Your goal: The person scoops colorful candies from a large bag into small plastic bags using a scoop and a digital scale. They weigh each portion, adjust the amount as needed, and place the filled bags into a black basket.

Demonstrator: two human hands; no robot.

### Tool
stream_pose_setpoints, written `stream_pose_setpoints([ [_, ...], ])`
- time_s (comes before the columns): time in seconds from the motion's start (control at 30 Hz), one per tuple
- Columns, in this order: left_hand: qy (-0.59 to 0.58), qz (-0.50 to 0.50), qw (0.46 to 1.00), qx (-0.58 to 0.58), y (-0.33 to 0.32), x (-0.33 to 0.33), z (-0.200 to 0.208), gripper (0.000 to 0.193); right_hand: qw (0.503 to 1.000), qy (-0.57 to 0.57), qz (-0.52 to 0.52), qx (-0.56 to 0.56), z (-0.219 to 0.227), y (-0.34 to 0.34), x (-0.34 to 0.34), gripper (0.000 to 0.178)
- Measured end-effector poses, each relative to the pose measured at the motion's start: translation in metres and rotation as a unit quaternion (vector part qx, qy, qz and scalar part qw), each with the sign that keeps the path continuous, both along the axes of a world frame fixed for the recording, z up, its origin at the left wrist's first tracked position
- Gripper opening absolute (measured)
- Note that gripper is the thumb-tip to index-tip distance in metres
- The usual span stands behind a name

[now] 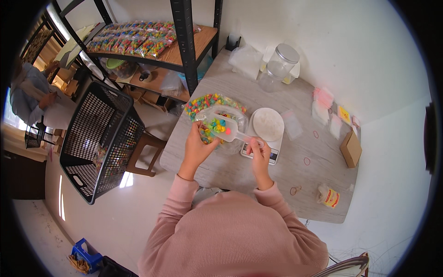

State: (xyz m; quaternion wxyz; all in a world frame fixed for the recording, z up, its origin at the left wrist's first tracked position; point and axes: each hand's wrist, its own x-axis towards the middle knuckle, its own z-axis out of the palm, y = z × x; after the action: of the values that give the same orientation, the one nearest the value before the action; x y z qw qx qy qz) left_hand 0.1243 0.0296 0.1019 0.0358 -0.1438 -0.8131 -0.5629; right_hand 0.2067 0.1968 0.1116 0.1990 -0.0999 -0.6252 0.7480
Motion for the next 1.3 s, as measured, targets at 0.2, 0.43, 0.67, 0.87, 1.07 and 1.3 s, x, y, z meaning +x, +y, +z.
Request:
stream_pose_setpoints([
  [0.2, 0.047, -0.020, 0.997, -0.059, 0.001, -0.001, 0.004, 0.057, 0.999, 0.012, 0.038, 0.034, 0.007, 0.023, -0.001, 0.025],
  [0.43, 0.082, -0.037, 0.993, -0.070, 0.003, 0.002, -0.007, 0.063, 0.999, -0.007, 0.039, 0.036, 0.009, 0.034, -0.008, 0.026],
  [0.67, 0.088, -0.026, 0.988, -0.124, 0.003, 0.007, -0.005, 0.065, 0.998, -0.032, 0.047, 0.037, 0.013, 0.037, -0.010, 0.026],
  [0.87, 0.086, -0.028, 0.990, -0.104, 0.004, 0.008, -0.005, 0.064, 0.999, -0.044, 0.022, 0.002, 0.016, 0.040, -0.008, 0.025],
  [1.07, 0.087, -0.034, 0.993, -0.071, 0.008, 0.007, -0.007, 0.063, 0.999, -0.051, -0.010, -0.009, 0.008, 0.045, -0.008, 0.028],
  [1.3, 0.011, 0.000, 1.000, 0.024, 0.001, 0.008, -0.002, 0.065, 0.989, -0.054, -0.053, -0.128, -0.033, 0.050, -0.006, 0.028],
])
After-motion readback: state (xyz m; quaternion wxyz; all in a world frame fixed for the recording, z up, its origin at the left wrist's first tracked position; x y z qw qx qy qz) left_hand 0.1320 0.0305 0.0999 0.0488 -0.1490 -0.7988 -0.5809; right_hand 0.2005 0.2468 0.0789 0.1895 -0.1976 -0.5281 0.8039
